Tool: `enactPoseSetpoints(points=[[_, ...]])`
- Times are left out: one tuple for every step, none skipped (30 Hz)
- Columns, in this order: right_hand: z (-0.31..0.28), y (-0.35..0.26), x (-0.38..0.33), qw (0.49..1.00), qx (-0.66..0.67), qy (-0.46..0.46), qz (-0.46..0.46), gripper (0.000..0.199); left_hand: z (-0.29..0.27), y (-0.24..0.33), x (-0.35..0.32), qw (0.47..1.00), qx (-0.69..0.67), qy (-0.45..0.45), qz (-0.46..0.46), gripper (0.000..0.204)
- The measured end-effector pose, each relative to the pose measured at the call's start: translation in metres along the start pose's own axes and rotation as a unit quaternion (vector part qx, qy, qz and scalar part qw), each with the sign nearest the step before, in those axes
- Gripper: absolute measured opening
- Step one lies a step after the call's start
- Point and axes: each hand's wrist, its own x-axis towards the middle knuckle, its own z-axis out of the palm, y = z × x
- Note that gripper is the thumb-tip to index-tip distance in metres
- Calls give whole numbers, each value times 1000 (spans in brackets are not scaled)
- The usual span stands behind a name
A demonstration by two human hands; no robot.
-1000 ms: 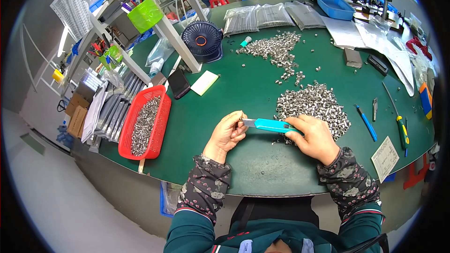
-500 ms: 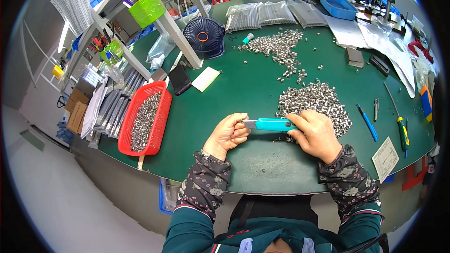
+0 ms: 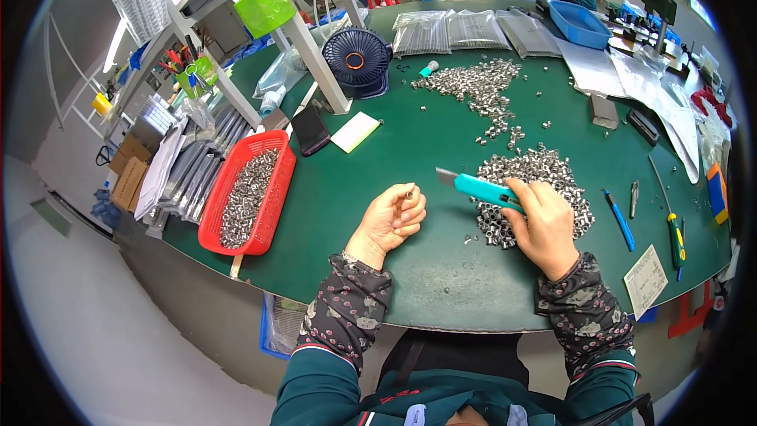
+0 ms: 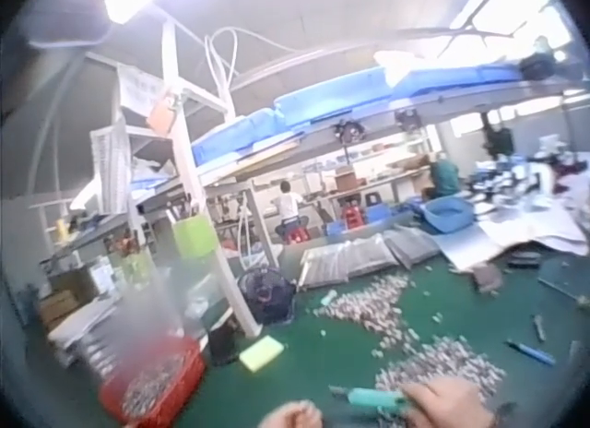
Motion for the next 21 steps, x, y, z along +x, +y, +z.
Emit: enactPoseSetpoints(points=[[-1, -2, 2, 1000, -9, 21, -14, 36, 1, 0, 0, 999, 1, 19, 26, 34], [-1, -3, 3, 999, -19, 41, -28, 36, -3, 0, 1, 999, -9, 8, 46, 27], [3, -2, 0, 999, -21, 38, -26, 36, -2, 0, 2, 999, -11, 7, 44, 27], [10, 0, -3, 998, -45, -14, -47, 35, 0, 0, 4, 997, 4, 40, 63, 24], [13, 1, -5, 993, -70, -67, -67, 35, 1, 0, 7, 994, 18, 72, 83, 20], [10, -2, -2, 992, -89, -51, -79, 34, -2, 1, 5, 993, 11, 78, 89, 15], [3, -8, 6, 995, -78, -11, -67, 34, -4, 3, 4, 992, 7, 71, 103, 13], [1, -12, 9, 995, -69, 11, -64, 34, -4, 5, 2, 990, 6, 82, 111, 12], [-1, -12, 9, 996, -63, 35, -61, 33, -2, 6, 2, 989, 5, 90, 120, 11], [3, -9, 5, 994, -85, -12, -69, 34, -5, 6, 3, 989, -20, 80, 124, 9], [9, -5, -1, 990, -106, -57, -77, 34, -3, 5, 3, 989, -22, 79, 123, 9], [11, -4, -1, 993, -72, -54, -77, 34, -3, 5, 3, 986, -11, 97, 132, 6], [9, -6, -1, 993, -73, -52, -77, 34, -3, 7, 3, 983, 1, 116, 141, 4], [3, -10, 1, 997, -45, -28, -52, 34, -4, 6, 2, 983, 10, 112, 142, 2], [0, -12, 4, 999, -18, -3, -30, 35, -2, 5, 2, 984, 7, 111, 139, 4], [0, -11, 2, 999, -21, 6, -24, 35, -2, 3, 3, 985, 16, 105, 138, 3], [1, -10, 1, 999, -21, 11, -27, 35, -4, 1, 5, 985, 24, 99, 137, 5], [1, -9, -2, 1000, 9, 1, -17, 36, -5, -2, 5, 986, 26, 90, 138, 9], [2, -9, -4, 999, 38, -9, -6, 36, -6, -3, 4, 986, 34, 94, 133, 14], [2, -9, -4, 998, 55, -13, 11, 35, -6, -2, 4, 986, 40, 98, 131, 15], [2, -9, -4, 998, 55, -11, 11, 35, -6, -2, 4, 985, 46, 104, 127, 17]])
